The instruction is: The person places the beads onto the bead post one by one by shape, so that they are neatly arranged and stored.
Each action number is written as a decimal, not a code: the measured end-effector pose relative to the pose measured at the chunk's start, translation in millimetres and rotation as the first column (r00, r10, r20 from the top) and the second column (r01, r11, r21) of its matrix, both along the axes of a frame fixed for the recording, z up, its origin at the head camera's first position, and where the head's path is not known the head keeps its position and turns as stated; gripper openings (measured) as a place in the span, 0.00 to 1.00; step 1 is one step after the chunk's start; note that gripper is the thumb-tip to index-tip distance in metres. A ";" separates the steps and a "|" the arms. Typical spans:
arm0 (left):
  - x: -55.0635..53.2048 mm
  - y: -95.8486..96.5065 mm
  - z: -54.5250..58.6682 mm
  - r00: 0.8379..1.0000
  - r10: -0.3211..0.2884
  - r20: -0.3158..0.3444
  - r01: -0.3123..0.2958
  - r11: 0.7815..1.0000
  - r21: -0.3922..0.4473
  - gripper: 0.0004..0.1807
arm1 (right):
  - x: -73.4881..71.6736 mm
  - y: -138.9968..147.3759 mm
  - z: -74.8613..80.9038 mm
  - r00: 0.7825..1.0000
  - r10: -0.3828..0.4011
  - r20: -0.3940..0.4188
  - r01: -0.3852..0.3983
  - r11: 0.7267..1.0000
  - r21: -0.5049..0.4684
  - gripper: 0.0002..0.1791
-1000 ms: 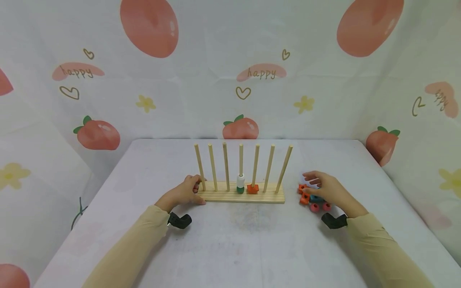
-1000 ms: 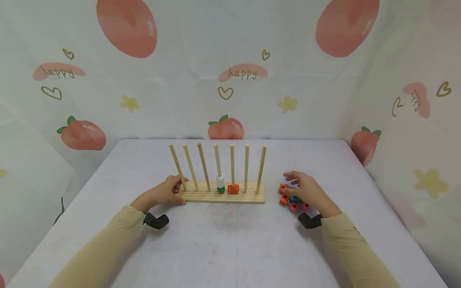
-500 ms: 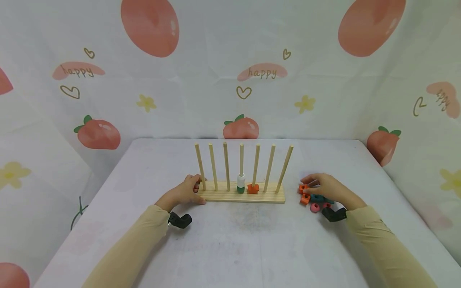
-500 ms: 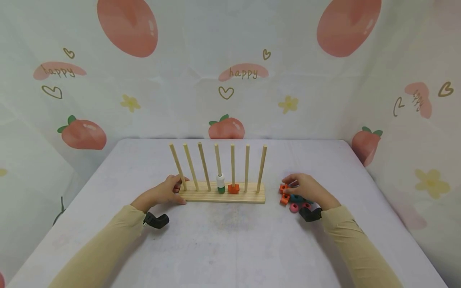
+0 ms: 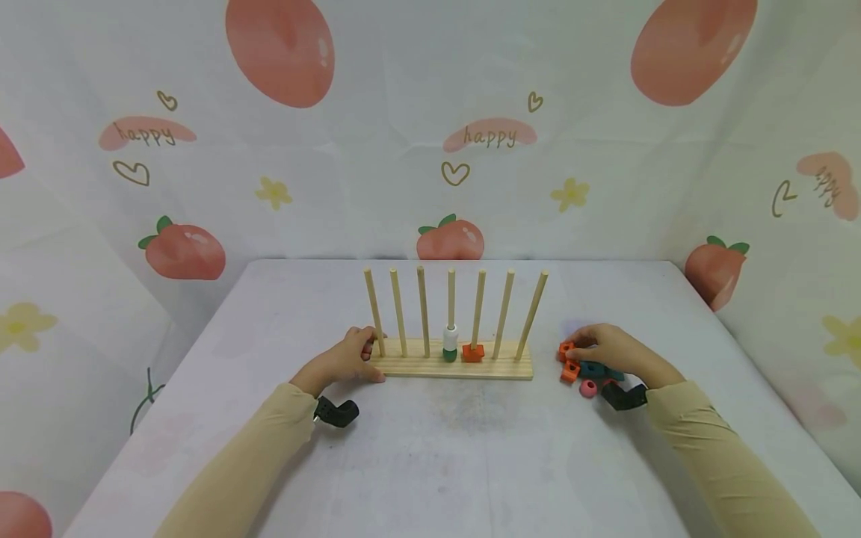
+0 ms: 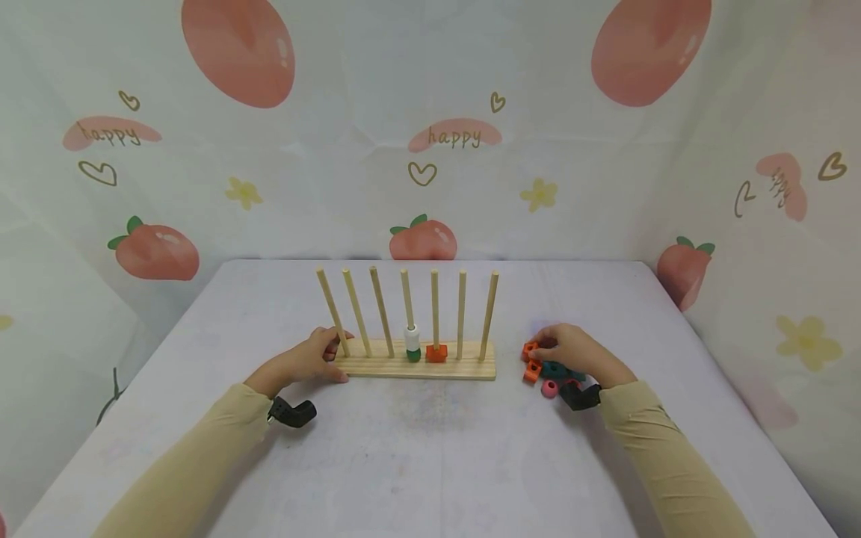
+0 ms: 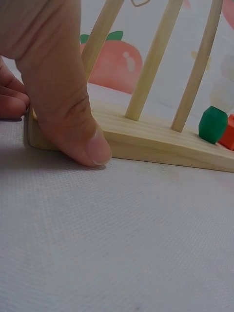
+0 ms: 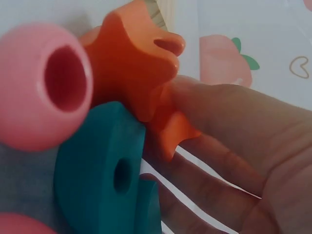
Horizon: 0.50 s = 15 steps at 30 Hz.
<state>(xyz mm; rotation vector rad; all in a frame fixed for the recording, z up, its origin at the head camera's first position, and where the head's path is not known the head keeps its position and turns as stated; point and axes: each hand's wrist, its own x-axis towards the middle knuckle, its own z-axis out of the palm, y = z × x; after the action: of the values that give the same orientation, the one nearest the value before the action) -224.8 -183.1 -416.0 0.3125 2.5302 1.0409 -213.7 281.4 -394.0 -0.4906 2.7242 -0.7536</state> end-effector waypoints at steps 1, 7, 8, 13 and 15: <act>0.1 0.0 -0.2 1.000 0.002 0.001 -0.002 1.000 -0.002 0.34 | -0.1 -0.2 0.0 1.000 -0.003 -0.007 0.003 1.000 0.000 0.16; 0.6 0.0 -0.4 1.000 -0.003 -0.005 0.003 1.000 0.009 0.34 | -0.2 -0.9 -0.2 0.996 -0.078 -0.035 0.077 0.997 -0.022 0.17; 0.7 0.0 -0.1 1.000 -0.005 -0.008 0.005 1.000 0.013 0.34 | 0.0 -1.1 0.0 0.995 -0.094 -0.035 0.093 0.995 -0.027 0.18; 0.9 -0.7 0.4 1.000 -0.012 -0.014 0.012 1.000 0.021 0.33 | 1.2 -2.9 1.6 0.985 -0.168 -0.041 0.165 0.984 -0.065 0.18; 0.9 -1.0 0.1 1.000 -0.009 -0.010 0.009 1.000 0.025 0.33 | 2.0 -4.1 2.6 0.982 -0.182 -0.057 0.177 0.981 -0.085 0.19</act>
<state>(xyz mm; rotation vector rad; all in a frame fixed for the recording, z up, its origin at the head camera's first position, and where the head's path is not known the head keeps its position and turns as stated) -223.9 -184.1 -415.9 0.3369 2.5240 1.0706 -211.7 277.3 -391.5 -0.2923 2.8352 -0.9093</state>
